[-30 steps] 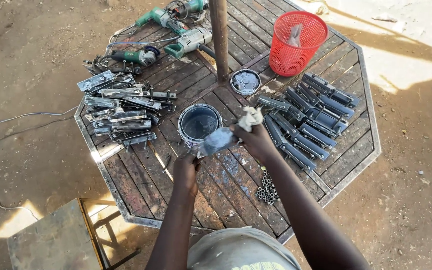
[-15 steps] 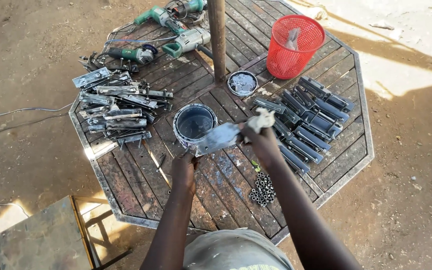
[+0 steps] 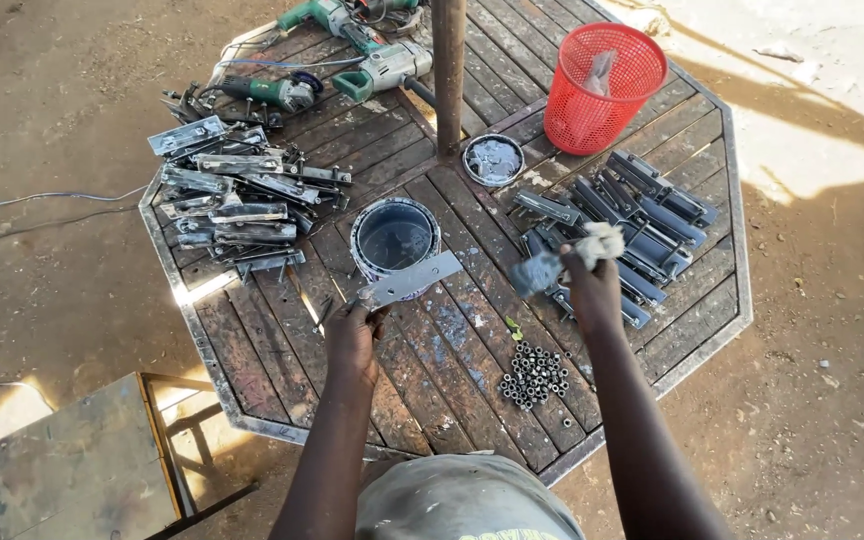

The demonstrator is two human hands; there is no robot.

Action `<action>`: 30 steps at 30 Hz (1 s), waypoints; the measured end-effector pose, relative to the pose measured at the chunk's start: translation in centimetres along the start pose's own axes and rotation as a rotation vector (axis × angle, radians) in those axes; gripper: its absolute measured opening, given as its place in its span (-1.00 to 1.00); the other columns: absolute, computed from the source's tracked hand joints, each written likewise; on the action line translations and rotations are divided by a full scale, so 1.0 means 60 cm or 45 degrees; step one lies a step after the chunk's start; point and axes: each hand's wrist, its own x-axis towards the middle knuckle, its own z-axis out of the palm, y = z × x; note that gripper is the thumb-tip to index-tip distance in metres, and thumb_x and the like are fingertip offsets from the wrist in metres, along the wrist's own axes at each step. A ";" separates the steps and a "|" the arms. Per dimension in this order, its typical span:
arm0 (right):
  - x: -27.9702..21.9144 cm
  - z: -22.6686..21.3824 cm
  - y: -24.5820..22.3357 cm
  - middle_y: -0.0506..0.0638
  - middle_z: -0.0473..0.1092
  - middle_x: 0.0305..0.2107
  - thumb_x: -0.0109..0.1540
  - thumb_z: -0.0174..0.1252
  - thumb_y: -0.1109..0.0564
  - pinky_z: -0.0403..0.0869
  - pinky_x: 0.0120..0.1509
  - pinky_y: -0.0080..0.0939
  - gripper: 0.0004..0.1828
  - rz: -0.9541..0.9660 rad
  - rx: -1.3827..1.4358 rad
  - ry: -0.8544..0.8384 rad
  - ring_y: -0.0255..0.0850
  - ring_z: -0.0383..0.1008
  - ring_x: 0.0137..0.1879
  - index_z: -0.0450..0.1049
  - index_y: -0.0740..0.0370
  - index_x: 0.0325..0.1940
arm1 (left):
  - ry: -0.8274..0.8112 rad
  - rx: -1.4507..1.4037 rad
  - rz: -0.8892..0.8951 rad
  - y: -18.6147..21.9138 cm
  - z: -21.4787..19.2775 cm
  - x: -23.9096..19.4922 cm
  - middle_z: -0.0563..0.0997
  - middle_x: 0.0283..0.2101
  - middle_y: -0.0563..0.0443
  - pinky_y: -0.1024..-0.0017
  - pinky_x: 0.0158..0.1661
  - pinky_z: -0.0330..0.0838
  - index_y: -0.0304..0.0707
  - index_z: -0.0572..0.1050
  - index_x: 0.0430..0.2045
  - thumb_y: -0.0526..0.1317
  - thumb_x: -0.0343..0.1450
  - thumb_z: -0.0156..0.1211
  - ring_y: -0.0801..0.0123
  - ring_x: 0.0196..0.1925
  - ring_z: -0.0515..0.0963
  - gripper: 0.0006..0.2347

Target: Applying a black sealant or coating to metal brackets using a cloth dipped in a container.

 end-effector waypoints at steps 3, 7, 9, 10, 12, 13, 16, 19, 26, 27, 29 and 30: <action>-0.034 0.032 0.010 0.35 0.47 -0.03 0.25 0.16 0.24 0.30 0.30 0.34 -0.61 -0.132 -0.338 -0.183 0.25 0.43 0.18 0.45 0.39 0.16 | 0.058 0.041 0.065 -0.004 0.017 -0.021 0.55 -0.49 -0.04 0.67 -0.47 0.30 -0.37 0.53 -0.35 -0.30 0.43 0.24 0.39 -0.42 0.71 -0.91; -0.053 0.092 0.084 0.46 0.45 -0.06 0.12 0.24 0.30 0.29 0.30 0.41 -0.50 -0.264 -0.610 -0.295 0.45 0.39 0.17 0.43 0.43 0.15 | 0.049 0.023 0.062 -0.025 0.040 -0.034 0.54 -0.52 -0.07 0.66 -0.53 0.23 -0.38 0.52 -0.40 -0.28 0.44 0.26 0.36 -0.44 0.70 -0.89; -0.070 0.125 0.079 0.20 0.47 0.07 0.10 0.37 0.16 0.12 0.46 0.28 -0.43 -0.424 -0.926 -0.371 0.15 0.38 0.31 0.49 0.22 0.20 | 0.074 0.035 -0.019 -0.045 0.046 -0.025 0.60 -0.51 0.01 0.63 -0.53 0.16 -0.28 0.53 -0.42 -0.23 0.42 0.29 0.43 -0.47 0.70 -0.88; -0.081 0.139 0.060 0.20 0.47 0.07 0.10 0.37 0.16 0.12 0.46 0.28 -0.43 -0.421 -0.925 -0.372 0.15 0.38 0.31 0.49 0.22 0.20 | 0.076 0.038 -0.021 -0.038 0.058 -0.039 0.60 -0.51 0.01 0.63 -0.53 0.16 -0.28 0.53 -0.42 -0.23 0.42 0.29 0.43 -0.47 0.70 -0.88; -0.101 0.168 0.021 0.04 0.47 -0.05 0.01 0.44 0.17 0.20 0.38 0.23 -0.40 -0.554 -1.022 -0.471 0.03 0.42 0.19 0.48 0.09 0.13 | 0.109 0.082 -0.085 -0.021 0.081 -0.064 0.57 -0.54 0.13 0.55 -0.45 0.18 -0.19 0.54 -0.46 -0.18 0.42 0.24 0.52 -0.49 0.63 -0.89; -0.103 0.177 0.030 0.04 0.47 -0.05 0.01 0.44 0.17 0.20 0.38 0.23 -0.40 -0.554 -1.020 -0.474 0.03 0.42 0.19 0.48 0.09 0.13 | 0.112 0.082 -0.085 -0.031 0.079 -0.056 0.57 -0.54 0.13 0.55 -0.45 0.18 -0.19 0.54 -0.46 -0.18 0.42 0.24 0.52 -0.49 0.63 -0.89; -0.103 0.195 0.049 -0.11 0.38 -0.29 0.00 0.43 0.01 0.20 0.35 0.15 -0.55 -0.694 -0.991 -0.453 -0.07 0.41 -0.01 0.50 -0.05 -0.06 | 0.096 0.082 -0.111 -0.071 0.069 -0.023 0.57 -0.46 0.06 0.47 -0.39 0.21 -0.22 0.53 -0.38 -0.18 0.44 0.18 0.42 -0.43 0.62 -0.89; -0.093 0.199 0.059 -0.16 0.35 -0.39 -0.03 0.40 0.04 0.19 0.33 0.05 -0.68 -0.810 -1.037 -0.405 -0.17 0.37 -0.10 0.51 -0.11 -0.22 | 0.069 0.083 -0.152 -0.119 0.055 0.017 0.56 -0.35 -0.05 0.35 -0.29 0.27 -0.26 0.53 -0.25 -0.19 0.46 0.09 0.27 -0.33 0.62 -0.85; -0.065 0.168 0.053 -0.16 0.41 -0.43 -0.10 0.41 0.00 0.18 0.30 0.04 -0.70 -0.709 -1.051 -0.420 -0.15 0.39 -0.12 0.49 -0.06 -0.35 | -0.280 0.681 -0.069 0.009 0.053 -0.093 0.58 -0.33 -0.24 0.20 -0.25 0.59 -0.38 0.56 -0.29 -0.25 0.50 0.04 0.06 -0.29 0.70 -0.83; -0.067 0.163 0.043 -0.13 0.42 -0.43 -0.02 0.35 0.06 0.20 0.30 0.08 -0.79 -0.638 -1.092 -0.466 -0.12 0.41 -0.11 0.49 -0.03 -0.35 | -0.314 1.113 0.163 0.007 0.041 -0.086 0.68 -0.53 -0.08 0.26 -0.32 0.58 -0.25 0.68 -0.47 -0.17 0.50 0.10 0.26 -0.48 0.74 -0.76; -0.067 0.165 0.050 -0.15 0.42 -0.43 -0.02 0.35 0.04 0.20 0.31 0.08 -0.81 -0.625 -1.127 -0.517 -0.15 0.42 -0.11 0.49 -0.07 -0.37 | -0.289 1.462 0.358 0.025 0.048 -0.080 0.67 -0.39 -0.09 0.13 -0.23 0.59 -0.17 0.64 -0.37 -0.16 0.46 0.17 0.10 -0.29 0.71 -0.85; -0.067 0.165 0.053 -0.18 0.42 -0.43 -0.02 0.34 0.03 0.20 0.32 0.08 -0.82 -0.612 -1.166 -0.561 -0.17 0.42 -0.11 0.49 -0.11 -0.39 | -0.266 1.808 0.561 0.033 0.053 -0.078 0.65 -0.24 -0.10 0.00 -0.14 0.59 -0.10 0.60 -0.27 -0.16 0.43 0.24 -0.05 -0.09 0.69 -0.89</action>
